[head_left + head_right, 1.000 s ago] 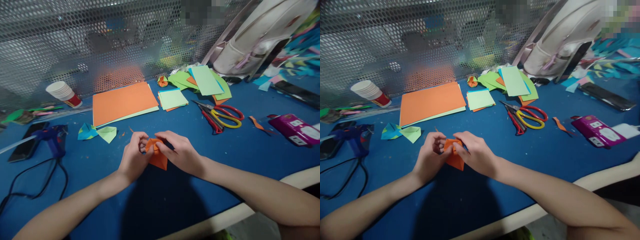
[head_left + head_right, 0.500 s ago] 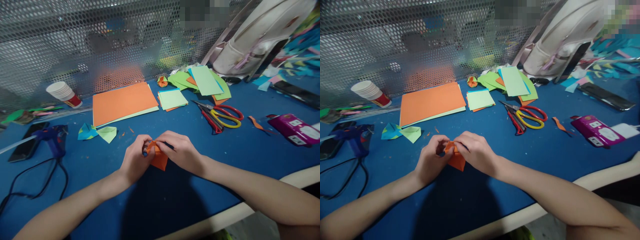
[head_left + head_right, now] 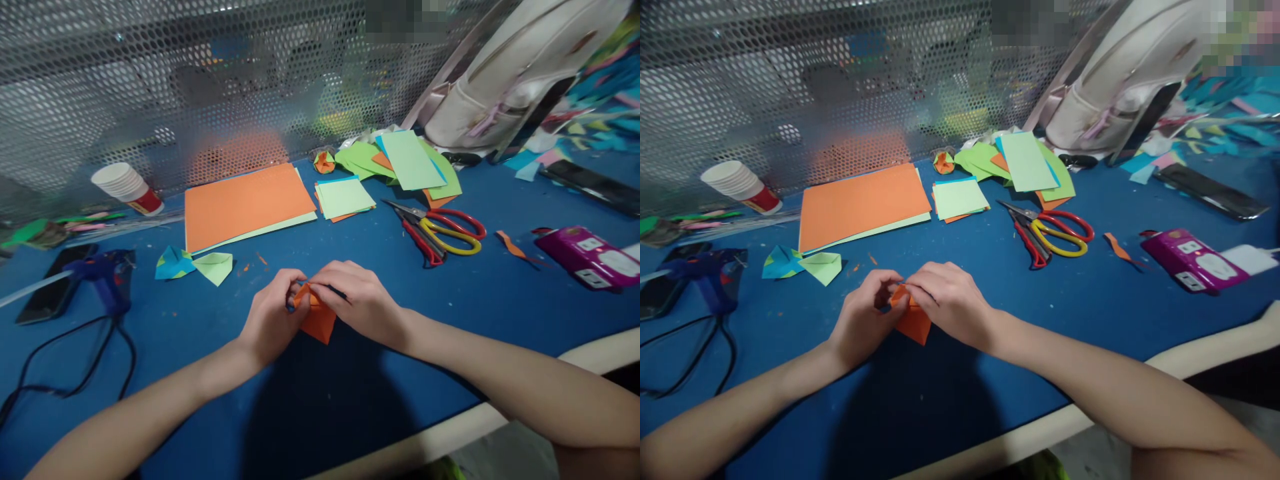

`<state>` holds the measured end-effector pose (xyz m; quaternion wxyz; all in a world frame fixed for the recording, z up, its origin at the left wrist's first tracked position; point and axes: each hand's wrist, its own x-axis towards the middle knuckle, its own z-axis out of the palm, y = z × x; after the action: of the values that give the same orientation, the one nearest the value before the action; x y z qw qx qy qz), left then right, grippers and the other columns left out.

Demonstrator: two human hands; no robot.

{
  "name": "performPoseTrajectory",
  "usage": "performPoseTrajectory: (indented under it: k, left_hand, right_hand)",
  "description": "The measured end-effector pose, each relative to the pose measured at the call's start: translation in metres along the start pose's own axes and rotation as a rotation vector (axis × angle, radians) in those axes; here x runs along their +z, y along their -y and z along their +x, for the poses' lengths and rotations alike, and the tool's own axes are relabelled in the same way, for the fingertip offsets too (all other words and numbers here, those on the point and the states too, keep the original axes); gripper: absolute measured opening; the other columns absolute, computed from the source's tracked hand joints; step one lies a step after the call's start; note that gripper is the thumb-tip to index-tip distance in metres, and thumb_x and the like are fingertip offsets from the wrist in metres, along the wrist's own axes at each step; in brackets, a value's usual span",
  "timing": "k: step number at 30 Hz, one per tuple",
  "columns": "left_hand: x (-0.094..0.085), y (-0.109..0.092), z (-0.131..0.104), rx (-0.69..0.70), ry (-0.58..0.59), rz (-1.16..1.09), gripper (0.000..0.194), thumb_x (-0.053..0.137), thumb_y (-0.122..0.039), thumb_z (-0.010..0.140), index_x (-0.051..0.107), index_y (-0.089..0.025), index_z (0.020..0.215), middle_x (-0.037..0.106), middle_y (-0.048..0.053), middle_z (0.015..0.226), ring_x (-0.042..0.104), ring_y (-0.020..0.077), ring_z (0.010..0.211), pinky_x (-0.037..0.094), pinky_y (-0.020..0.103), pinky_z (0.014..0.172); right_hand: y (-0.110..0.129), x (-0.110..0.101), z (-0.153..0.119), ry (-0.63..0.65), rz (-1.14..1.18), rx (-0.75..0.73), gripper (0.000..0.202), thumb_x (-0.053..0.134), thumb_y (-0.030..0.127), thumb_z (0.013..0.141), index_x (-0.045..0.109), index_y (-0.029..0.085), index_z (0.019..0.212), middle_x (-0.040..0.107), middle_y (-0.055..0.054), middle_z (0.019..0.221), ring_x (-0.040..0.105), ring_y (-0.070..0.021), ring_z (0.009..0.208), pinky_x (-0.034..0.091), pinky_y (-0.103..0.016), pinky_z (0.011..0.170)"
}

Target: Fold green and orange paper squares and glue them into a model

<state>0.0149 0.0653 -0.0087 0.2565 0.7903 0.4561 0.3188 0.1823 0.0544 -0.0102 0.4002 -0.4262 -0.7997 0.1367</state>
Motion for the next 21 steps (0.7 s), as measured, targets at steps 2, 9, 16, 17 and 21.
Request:
performPoseTrajectory:
  k: [2,9,16,17,21]
  left_hand:
    - [-0.0004,-0.0001,-0.0002,0.004,0.009,0.024,0.018,0.054,-0.013,0.077,0.051,-0.02,0.093,0.056,-0.006,0.067,0.052,0.0065,0.054,0.042,0.016,0.052]
    - [-0.0018,0.0,-0.0008,0.008,0.044,0.051,0.018,0.053,-0.013,0.077,0.052,-0.02,0.094,0.055,-0.006,0.067,0.051,0.0067,0.054,0.043,0.017,0.053]
    - [-0.0006,0.003,0.0003,-0.034,0.088,-0.011,0.021,0.052,-0.016,0.08,0.049,-0.02,0.1,0.059,-0.004,0.067,0.057,0.0097,0.058,0.046,0.021,0.056]
    - [-0.0007,0.0029,0.0004,-0.034,0.094,-0.012,0.022,0.052,-0.015,0.08,0.049,-0.019,0.101,0.058,-0.004,0.067,0.057,0.0097,0.057,0.046,0.021,0.056]
    - [-0.0022,0.001,0.0006,-0.034,0.115,-0.017,0.023,0.051,-0.013,0.08,0.05,-0.02,0.102,0.058,-0.004,0.067,0.057,0.0093,0.057,0.046,0.021,0.056]
  right_hand:
    - [-0.0003,0.0006,-0.0004,-0.006,0.003,-0.003,0.017,0.049,0.016,0.09,0.065,0.015,0.083,0.068,-0.004,0.08,0.061,-0.0137,0.075,0.041,-0.028,0.071]
    - [-0.0024,0.0012,-0.0005,0.013,0.009,-0.02,0.018,0.049,0.016,0.089,0.064,0.014,0.08,0.067,-0.004,0.077,0.06,-0.014,0.073,0.041,-0.028,0.072]
    - [-0.0052,-0.0028,0.0016,0.124,0.022,-0.013,0.021,0.045,0.017,0.092,0.065,0.017,0.09,0.068,-0.004,0.085,0.06,-0.0143,0.079,0.04,-0.028,0.072]
    - [-0.0058,-0.0026,0.0017,0.124,0.025,-0.02,0.021,0.045,0.016,0.092,0.066,0.017,0.089,0.068,-0.004,0.084,0.06,-0.0143,0.079,0.04,-0.028,0.072]
    - [-0.0074,-0.001,0.0013,0.089,0.044,-0.056,0.02,0.047,0.016,0.091,0.066,0.016,0.085,0.07,-0.003,0.081,0.061,-0.0141,0.076,0.04,-0.028,0.071]
